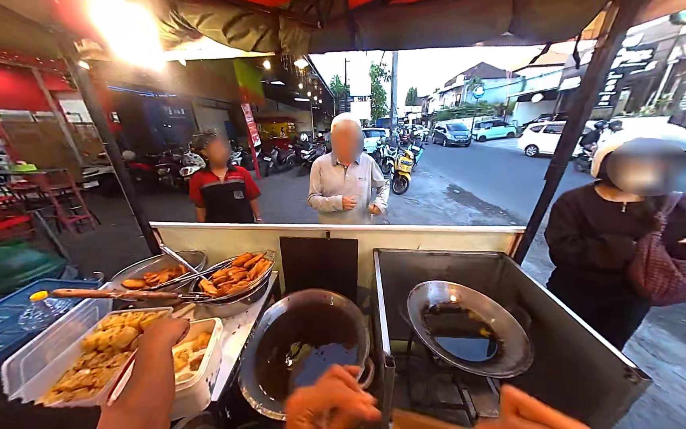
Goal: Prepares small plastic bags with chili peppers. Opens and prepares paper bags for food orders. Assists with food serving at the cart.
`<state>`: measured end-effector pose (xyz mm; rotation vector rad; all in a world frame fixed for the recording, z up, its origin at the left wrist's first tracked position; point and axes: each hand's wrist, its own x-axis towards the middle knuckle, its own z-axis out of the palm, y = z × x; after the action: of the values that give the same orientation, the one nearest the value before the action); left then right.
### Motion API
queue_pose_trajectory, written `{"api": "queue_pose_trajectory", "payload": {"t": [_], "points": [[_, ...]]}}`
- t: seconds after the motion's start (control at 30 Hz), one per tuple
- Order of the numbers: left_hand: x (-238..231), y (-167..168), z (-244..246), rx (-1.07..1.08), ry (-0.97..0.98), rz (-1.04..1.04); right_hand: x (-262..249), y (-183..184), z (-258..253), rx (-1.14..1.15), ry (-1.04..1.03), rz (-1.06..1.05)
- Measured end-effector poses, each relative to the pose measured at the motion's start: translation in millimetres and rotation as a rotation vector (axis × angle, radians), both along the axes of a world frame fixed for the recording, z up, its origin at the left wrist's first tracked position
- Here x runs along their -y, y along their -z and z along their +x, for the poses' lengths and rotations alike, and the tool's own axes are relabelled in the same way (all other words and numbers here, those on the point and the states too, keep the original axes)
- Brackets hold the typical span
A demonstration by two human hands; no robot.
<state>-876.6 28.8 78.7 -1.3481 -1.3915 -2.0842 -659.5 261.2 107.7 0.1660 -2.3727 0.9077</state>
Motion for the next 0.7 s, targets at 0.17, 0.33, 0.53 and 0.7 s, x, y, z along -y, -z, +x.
{"api": "queue_pose_trajectory", "payload": {"t": [0.17, 0.33, 0.53, 0.7], "points": [[7.1, 66.2, -50.5, 0.493, -0.065, 0.014, -44.3, -40.9, -80.0, -0.254, 0.057, 0.099], [-38.5, 103.7, -44.3, 0.831, 0.128, -0.156, -77.6, -58.0, -168.8, -0.414, 0.115, 0.125], [-124.0, 117.0, -66.3, 1.044, 0.175, -0.208, -128.2, -57.1, -250.6, -0.451, 0.085, 0.037], [-205.8, 104.6, -91.3, 1.140, 0.300, -0.215, -172.7, -49.0, -288.5, -0.433, 0.080, -0.042]]}}
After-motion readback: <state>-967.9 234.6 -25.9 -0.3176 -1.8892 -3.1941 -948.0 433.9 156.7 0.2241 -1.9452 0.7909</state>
